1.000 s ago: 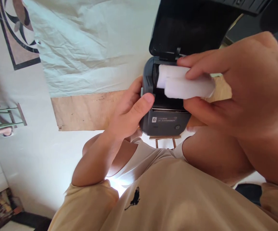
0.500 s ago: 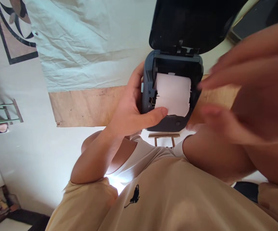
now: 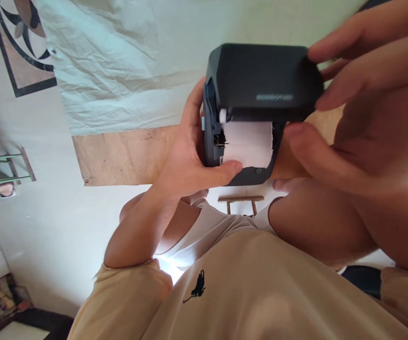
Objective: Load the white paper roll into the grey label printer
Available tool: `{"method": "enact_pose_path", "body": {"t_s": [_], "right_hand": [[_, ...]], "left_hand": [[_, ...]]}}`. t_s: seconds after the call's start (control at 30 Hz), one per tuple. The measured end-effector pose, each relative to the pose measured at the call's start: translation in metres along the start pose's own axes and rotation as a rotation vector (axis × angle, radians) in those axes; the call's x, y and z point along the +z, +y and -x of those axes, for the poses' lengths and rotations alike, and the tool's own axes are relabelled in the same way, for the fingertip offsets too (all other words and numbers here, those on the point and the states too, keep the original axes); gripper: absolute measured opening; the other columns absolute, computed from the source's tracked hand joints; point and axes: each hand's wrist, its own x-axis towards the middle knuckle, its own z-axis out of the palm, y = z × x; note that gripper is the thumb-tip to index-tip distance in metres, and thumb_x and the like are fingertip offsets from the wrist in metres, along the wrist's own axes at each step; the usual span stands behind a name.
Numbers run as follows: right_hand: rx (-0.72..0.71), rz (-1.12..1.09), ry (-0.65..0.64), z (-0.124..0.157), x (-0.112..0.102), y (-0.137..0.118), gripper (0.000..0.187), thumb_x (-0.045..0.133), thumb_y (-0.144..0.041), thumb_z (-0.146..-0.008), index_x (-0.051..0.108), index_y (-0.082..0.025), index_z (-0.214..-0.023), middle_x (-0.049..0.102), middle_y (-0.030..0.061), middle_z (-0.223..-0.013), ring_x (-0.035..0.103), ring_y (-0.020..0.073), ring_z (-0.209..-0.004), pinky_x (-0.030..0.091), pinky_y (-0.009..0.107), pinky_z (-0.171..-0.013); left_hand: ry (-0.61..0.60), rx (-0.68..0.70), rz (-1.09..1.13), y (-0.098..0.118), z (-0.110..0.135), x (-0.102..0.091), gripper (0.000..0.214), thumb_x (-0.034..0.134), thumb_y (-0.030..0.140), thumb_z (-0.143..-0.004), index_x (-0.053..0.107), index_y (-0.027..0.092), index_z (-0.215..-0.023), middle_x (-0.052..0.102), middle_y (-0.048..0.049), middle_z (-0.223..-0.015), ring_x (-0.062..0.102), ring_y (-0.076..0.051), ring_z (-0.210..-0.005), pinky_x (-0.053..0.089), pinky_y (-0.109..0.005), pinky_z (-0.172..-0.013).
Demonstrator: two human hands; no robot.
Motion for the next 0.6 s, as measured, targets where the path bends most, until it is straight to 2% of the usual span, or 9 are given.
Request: {"method": "enact_pose_path", "body": {"t_s": [0.07, 0.13, 0.2, 0.3, 0.33, 0.43, 0.5, 0.6], "right_hand": [[-0.196, 0.103, -0.001, 0.006, 0.003, -0.012, 0.028, 0.051, -0.032, -0.08, 0.055, -0.01, -0.096, 0.045, 0.0046, -0.121, 0.045, 0.0073, -0.115, 0.043, 0.026, -0.096], [-0.275, 0.118, -0.016, 0.012, 0.004, -0.016, 0.025, 0.047, -0.028, -0.082, 0.054, -0.01, -0.098, 0.042, 0.0054, -0.122, 0.043, 0.0054, -0.116, 0.042, 0.022, -0.091], [-0.227, 0.067, -0.011, 0.014, 0.005, -0.015, 0.029, 0.045, -0.03, -0.084, 0.053, -0.01, -0.104, 0.042, 0.0064, -0.122, 0.043, 0.0059, -0.119, 0.042, 0.023, -0.096], [-0.077, -0.029, -0.028, 0.013, 0.007, -0.013, 0.044, 0.045, -0.037, -0.087, 0.045, -0.012, -0.122, 0.041, 0.0066, -0.128, 0.042, 0.0059, -0.122, 0.043, 0.025, -0.103], [-0.038, -0.068, -0.071, 0.013, 0.008, -0.013, 0.049, 0.046, -0.04, -0.087, 0.04, -0.014, -0.128, 0.039, 0.0059, -0.131, 0.043, 0.005, -0.122, 0.044, 0.023, -0.101], [0.002, -0.144, -0.216, 0.011, 0.01, -0.012, 0.059, 0.045, -0.047, -0.088, 0.026, -0.02, -0.136, 0.032, 0.0026, -0.137, 0.041, 0.0017, -0.123, 0.044, 0.017, -0.104], [-0.012, -0.155, -0.256, 0.01, 0.011, -0.011, 0.06, 0.044, -0.048, -0.088, 0.023, -0.02, -0.136, 0.032, 0.0018, -0.136, 0.04, 0.0007, -0.123, 0.043, 0.015, -0.106], [-0.021, -0.141, -0.255, 0.008, 0.011, -0.012, 0.061, 0.045, -0.049, -0.088, 0.025, -0.017, -0.135, 0.032, 0.0021, -0.135, 0.04, -0.0011, -0.118, 0.044, 0.014, -0.104]], "left_hand": [[0.018, -0.009, -0.004, -0.001, 0.0, 0.0, 0.095, 0.074, 0.044, -0.053, 0.033, 0.026, -0.137, 0.056, -0.0083, -0.116, 0.061, -0.025, -0.102, 0.052, -0.035, -0.074], [0.02, -0.022, 0.026, 0.002, 0.0, 0.001, 0.092, 0.075, 0.044, -0.052, 0.036, 0.025, -0.133, 0.056, -0.0081, -0.114, 0.06, -0.027, -0.107, 0.053, -0.037, -0.078], [0.024, -0.084, 0.092, 0.011, 0.0, 0.004, 0.089, 0.077, 0.041, -0.051, 0.038, 0.027, -0.129, 0.057, -0.0066, -0.114, 0.059, -0.026, -0.11, 0.054, -0.037, -0.081], [0.077, -0.268, 0.223, 0.031, 0.001, 0.011, 0.079, 0.077, 0.037, -0.056, 0.039, 0.031, -0.125, 0.055, -0.0044, -0.122, 0.061, -0.022, -0.109, 0.053, -0.037, -0.088], [0.098, -0.308, 0.236, 0.037, 0.001, 0.014, 0.067, 0.072, 0.038, -0.064, 0.041, 0.029, -0.123, 0.056, -0.0049, -0.119, 0.063, -0.021, -0.105, 0.054, -0.036, -0.086], [0.111, -0.403, 0.231, 0.045, 0.002, 0.022, 0.046, 0.062, 0.043, -0.075, 0.046, 0.025, -0.115, 0.059, -0.0023, -0.09, 0.066, -0.017, -0.076, 0.052, -0.03, -0.062], [0.162, -0.388, 0.233, 0.042, 0.001, 0.026, 0.042, 0.061, 0.045, -0.076, 0.049, 0.023, -0.11, 0.056, 0.0003, -0.076, 0.06, -0.013, -0.058, 0.046, -0.025, -0.048], [0.275, -0.29, 0.222, 0.033, 0.001, 0.029, 0.036, 0.058, 0.044, -0.078, 0.054, 0.021, -0.105, 0.056, 0.0002, -0.073, 0.057, -0.01, -0.054, 0.041, -0.021, -0.043]]}}
